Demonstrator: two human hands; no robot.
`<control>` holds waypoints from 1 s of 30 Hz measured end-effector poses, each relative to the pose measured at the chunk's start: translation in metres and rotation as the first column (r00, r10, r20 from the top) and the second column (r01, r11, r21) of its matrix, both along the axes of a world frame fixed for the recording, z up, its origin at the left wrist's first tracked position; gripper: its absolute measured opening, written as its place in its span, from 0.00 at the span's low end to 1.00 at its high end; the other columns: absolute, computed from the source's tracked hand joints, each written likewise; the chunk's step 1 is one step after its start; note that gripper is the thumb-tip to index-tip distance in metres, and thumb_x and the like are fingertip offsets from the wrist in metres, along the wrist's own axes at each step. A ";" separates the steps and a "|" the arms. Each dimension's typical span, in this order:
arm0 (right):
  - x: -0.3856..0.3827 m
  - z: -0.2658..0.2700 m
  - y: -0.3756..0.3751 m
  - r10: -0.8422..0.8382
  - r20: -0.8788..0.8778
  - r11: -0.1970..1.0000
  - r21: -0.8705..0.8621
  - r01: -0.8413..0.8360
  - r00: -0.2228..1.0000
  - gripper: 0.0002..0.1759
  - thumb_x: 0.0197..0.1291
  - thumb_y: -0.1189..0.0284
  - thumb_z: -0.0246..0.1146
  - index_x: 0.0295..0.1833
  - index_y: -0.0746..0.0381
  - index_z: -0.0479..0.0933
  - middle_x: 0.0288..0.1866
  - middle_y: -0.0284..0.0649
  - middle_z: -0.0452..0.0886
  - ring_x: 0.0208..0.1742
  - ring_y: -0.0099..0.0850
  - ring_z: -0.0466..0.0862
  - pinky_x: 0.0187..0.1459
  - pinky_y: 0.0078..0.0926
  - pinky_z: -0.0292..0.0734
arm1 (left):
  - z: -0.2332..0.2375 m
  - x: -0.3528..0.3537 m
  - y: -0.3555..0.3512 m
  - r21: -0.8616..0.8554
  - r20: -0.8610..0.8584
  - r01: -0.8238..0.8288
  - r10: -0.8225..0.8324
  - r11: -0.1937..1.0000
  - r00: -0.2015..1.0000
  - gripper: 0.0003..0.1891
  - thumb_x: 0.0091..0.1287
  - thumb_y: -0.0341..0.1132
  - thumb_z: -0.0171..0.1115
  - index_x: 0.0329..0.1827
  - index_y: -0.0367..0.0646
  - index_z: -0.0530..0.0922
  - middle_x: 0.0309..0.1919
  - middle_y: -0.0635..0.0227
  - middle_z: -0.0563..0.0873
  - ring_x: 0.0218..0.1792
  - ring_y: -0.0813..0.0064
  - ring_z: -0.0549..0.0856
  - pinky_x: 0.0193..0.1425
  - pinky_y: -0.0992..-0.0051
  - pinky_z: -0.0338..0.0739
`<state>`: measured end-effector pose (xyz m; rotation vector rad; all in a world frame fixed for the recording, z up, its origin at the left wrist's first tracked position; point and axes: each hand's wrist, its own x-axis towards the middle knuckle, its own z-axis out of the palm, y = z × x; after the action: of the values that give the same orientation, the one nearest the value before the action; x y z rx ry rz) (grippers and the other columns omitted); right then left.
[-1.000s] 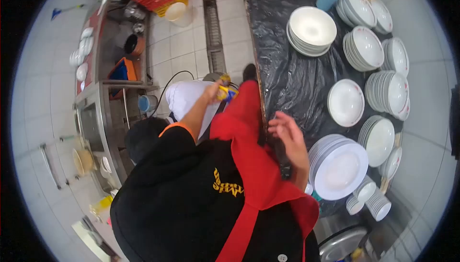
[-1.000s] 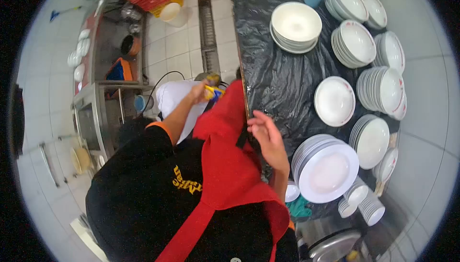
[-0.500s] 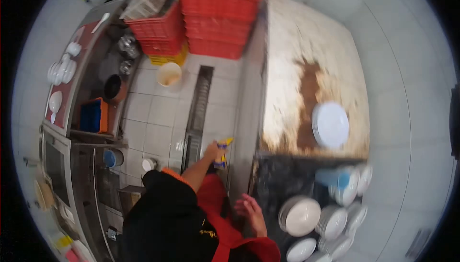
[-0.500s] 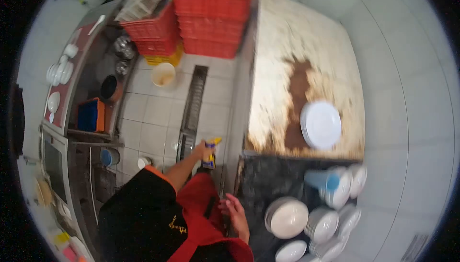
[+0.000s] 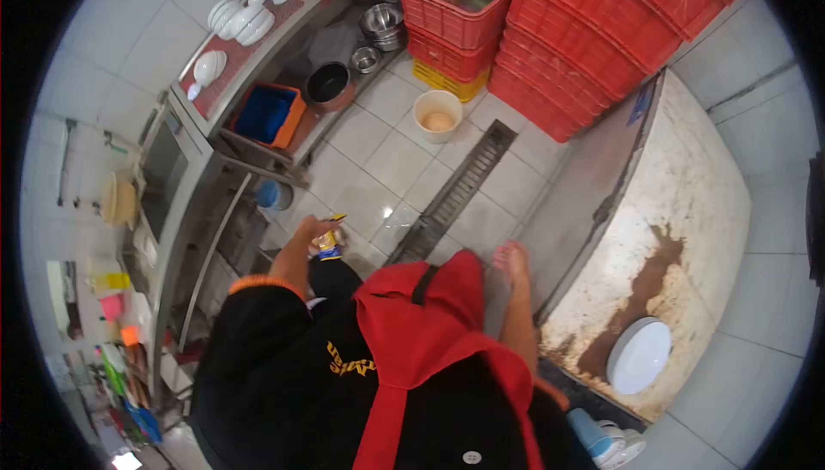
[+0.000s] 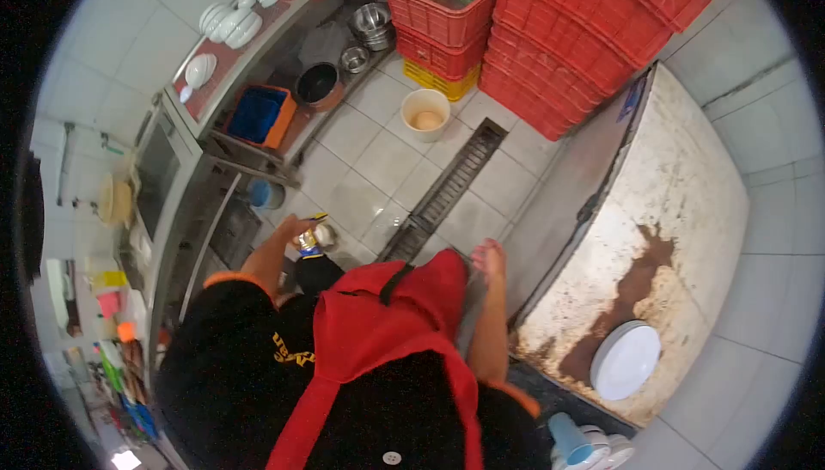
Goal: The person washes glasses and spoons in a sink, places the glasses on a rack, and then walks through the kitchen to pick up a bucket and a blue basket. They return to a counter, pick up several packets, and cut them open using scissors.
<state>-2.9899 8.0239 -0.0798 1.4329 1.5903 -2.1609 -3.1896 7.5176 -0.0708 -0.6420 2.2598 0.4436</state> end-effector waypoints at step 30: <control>-0.611 -0.471 0.037 0.462 0.714 0.886 -0.350 -0.303 0.526 0.39 0.47 0.50 0.67 0.62 0.56 0.63 0.61 0.43 0.62 0.55 0.40 0.69 0.54 0.45 0.70 | -0.035 0.104 0.257 0.059 -0.259 -0.903 0.867 -0.425 -0.425 0.31 0.55 0.37 0.66 0.60 0.40 0.63 0.37 0.62 0.78 0.31 0.72 0.80 0.36 0.71 0.81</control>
<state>-3.6009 8.0610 -0.5504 1.4640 1.1541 -1.1006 -3.0857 7.7745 -0.1061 -2.8981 0.9969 1.1060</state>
